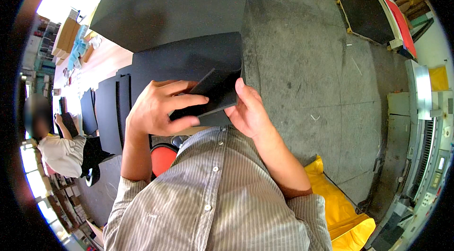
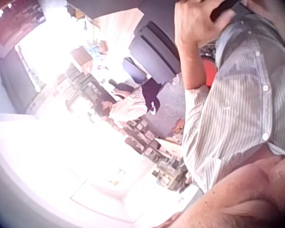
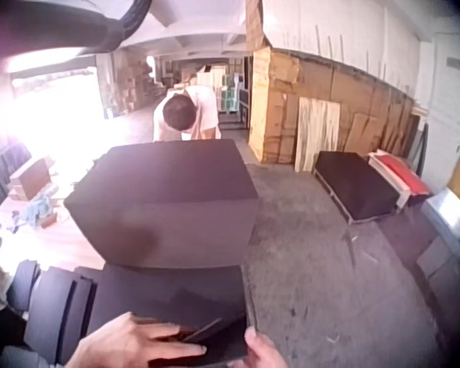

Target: The person repeatedly picks up black rectangular sheets from a stack on a table, folds them in half, and places them back down. The action is performed one at a time in a repetitive loop throughout the clip. Other people are visible in the background working at the same table.

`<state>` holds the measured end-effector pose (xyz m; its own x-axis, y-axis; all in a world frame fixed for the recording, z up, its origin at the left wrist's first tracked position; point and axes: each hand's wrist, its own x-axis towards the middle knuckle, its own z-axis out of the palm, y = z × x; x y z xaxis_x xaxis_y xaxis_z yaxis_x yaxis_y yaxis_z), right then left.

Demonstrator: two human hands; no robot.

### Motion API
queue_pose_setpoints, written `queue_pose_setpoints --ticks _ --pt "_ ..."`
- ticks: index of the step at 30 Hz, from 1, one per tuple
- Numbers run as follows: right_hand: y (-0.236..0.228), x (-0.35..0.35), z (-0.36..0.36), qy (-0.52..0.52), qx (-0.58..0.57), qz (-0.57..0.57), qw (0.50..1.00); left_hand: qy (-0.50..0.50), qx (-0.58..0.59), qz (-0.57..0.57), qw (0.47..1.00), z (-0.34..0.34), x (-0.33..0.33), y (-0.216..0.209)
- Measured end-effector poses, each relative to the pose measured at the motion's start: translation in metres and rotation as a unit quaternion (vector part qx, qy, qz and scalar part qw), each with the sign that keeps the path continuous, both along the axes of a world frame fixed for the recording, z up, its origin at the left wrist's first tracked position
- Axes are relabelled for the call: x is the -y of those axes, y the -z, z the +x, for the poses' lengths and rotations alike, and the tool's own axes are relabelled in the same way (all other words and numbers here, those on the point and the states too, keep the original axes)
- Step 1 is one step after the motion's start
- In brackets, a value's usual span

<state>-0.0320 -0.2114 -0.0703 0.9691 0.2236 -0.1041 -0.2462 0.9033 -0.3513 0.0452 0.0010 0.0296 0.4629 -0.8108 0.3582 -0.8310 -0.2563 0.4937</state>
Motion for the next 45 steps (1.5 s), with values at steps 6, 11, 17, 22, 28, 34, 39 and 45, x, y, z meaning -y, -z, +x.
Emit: queue_pose_setpoints --ticks 6,11,17,22,28,34,39,45 --pt "0.000 -0.003 0.000 0.009 -0.011 -0.065 0.998 -0.014 -0.086 0.020 0.996 0.007 -0.003 -0.003" --pt "0.002 -0.004 0.001 0.014 -0.024 -0.086 0.996 -0.008 -0.145 0.010 0.989 0.015 -0.005 0.001" --pt "0.002 -0.002 0.000 0.018 -0.017 0.002 1.000 -0.012 -0.181 0.050 0.982 0.018 -0.006 -0.002" --pt "0.000 -0.002 0.001 0.018 -0.013 -0.009 1.000 -0.016 -0.204 0.053 0.977 0.020 -0.007 -0.003" --pt "0.000 -0.002 0.001 0.017 -0.008 -0.021 1.000 -0.012 -0.201 0.041 0.979 0.022 -0.007 -0.001" --pt "-0.002 -0.003 0.001 0.026 -0.021 -0.032 0.999 -0.013 -0.199 0.043 0.979 0.021 -0.006 -0.005" --pt "-0.001 -0.002 0.001 0.016 -0.007 -0.024 1.000 -0.017 -0.206 0.052 0.977 0.020 -0.006 -0.005" --pt "0.000 -0.002 0.001 0.021 -0.008 -0.020 1.000 -0.016 -0.209 0.061 0.976 0.022 -0.007 -0.004"
